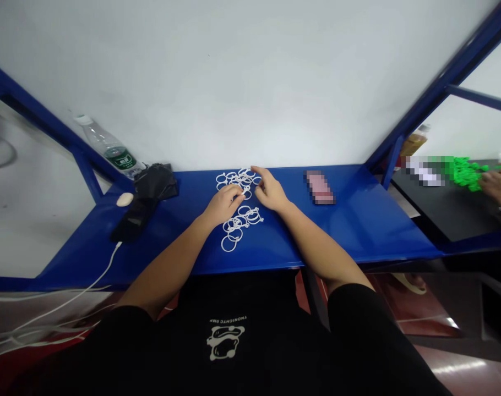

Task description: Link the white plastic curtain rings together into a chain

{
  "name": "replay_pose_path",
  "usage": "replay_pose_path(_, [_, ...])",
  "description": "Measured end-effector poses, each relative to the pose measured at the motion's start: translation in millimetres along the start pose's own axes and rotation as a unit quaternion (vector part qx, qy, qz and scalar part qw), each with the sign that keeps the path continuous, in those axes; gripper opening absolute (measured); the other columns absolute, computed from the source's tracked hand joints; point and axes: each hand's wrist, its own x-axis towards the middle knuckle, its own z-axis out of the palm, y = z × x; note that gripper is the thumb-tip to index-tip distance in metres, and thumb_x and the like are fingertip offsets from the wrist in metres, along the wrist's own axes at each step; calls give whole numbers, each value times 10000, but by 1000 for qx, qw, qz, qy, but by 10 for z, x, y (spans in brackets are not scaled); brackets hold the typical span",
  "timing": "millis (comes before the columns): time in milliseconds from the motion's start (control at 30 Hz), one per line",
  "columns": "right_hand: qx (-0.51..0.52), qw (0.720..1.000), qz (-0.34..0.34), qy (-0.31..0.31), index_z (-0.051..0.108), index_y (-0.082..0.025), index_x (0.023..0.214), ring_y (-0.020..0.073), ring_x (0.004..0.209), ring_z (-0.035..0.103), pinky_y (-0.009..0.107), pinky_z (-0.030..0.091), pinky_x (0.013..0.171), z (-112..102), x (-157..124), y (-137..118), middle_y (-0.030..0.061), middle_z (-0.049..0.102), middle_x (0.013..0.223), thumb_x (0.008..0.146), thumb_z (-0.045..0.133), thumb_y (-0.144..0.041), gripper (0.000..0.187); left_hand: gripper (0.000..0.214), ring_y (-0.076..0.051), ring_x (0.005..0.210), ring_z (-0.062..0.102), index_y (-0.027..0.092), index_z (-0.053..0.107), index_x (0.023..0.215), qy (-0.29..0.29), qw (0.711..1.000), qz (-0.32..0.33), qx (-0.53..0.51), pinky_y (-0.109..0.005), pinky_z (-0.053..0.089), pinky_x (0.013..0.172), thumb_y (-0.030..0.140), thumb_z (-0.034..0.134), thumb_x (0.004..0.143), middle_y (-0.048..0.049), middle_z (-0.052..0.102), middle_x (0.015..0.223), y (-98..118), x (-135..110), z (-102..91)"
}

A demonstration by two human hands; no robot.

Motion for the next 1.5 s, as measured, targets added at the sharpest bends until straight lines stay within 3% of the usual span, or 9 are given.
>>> replay_pose_path(133, [-119,989,67,-59,544,-165,1567,292,1430,592,440,521,1170,-39,60,235,112,579,1605,909,480,-86,666,168,-249,1122,682,205,759,990,-67,997,43,-16,-445,550,1043,372,746,980,-79,726,1173,57,-35,18])
replay_pose_path(233, [-169,972,109,-123,643,-222,1498,280,1380,646,421,537,1147,-36,90,316,61,654,1538,951,470,-85,590,284,-278,1189,670,228,806,1031,-88,995,53,-6,-473,544,1079,457,867,874,-88,707,1272,92,-49,30])
replay_pose_path(367, [-179,968,96,-148,749,-259,1362,293,1254,718,392,570,1039,-19,105,314,67,757,1383,979,514,-132,468,230,-278,1211,661,232,805,1060,-57,998,18,16,-488,533,1105,429,805,940,-85,716,1257,68,-44,44])
replay_pose_path(600, [84,994,48,-59,746,-156,1263,173,734,661,303,543,720,40,40,104,66,784,961,991,611,-315,343,460,-296,1281,620,228,629,1444,10,998,-25,57,-488,507,1115,293,723,999,-117,676,1366,-13,-42,58])
replay_pose_path(700, [223,972,49,-57,729,-167,1202,128,625,574,265,490,619,92,-8,-82,11,723,815,1007,616,-389,317,320,-279,1233,635,224,685,1346,14,998,-19,59,-463,513,1075,316,660,1041,-107,694,1324,-3,-35,47])
replay_pose_path(867, [293,953,59,-50,705,-189,1156,118,614,567,250,467,580,108,-22,-212,10,711,838,994,662,-468,326,211,-250,1104,672,207,773,986,39,997,-11,68,-428,507,1005,319,612,1063,-71,749,1132,49,-13,15])
replay_pose_path(1133, [98,991,-77,-56,768,-200,1217,199,828,690,330,543,790,29,-44,-249,75,784,988,1049,585,-466,364,228,-244,1061,692,213,787,904,75,991,-79,73,-408,505,956,265,614,1043,-60,775,1065,40,-4,-5])
replay_pose_path(1333, [59,993,-88,-52,749,-219,1302,242,1035,746,369,573,926,32,-46,-234,98,804,1163,1087,477,-369,378,266,-236,1003,686,205,789,934,59,995,-29,74,-401,507,933,356,612,1064,-67,766,1019,14,-11,37])
replay_pose_path(1500, [67,991,-97,-67,751,-191,1246,234,999,743,358,568,914,17,-34,-194,96,800,1087,1071,435,-310,380,352,-233,1002,678,218,799,950,54,996,-2,74,-414,498,933,426,556,1096,-60,766,1042,5,-22,45])
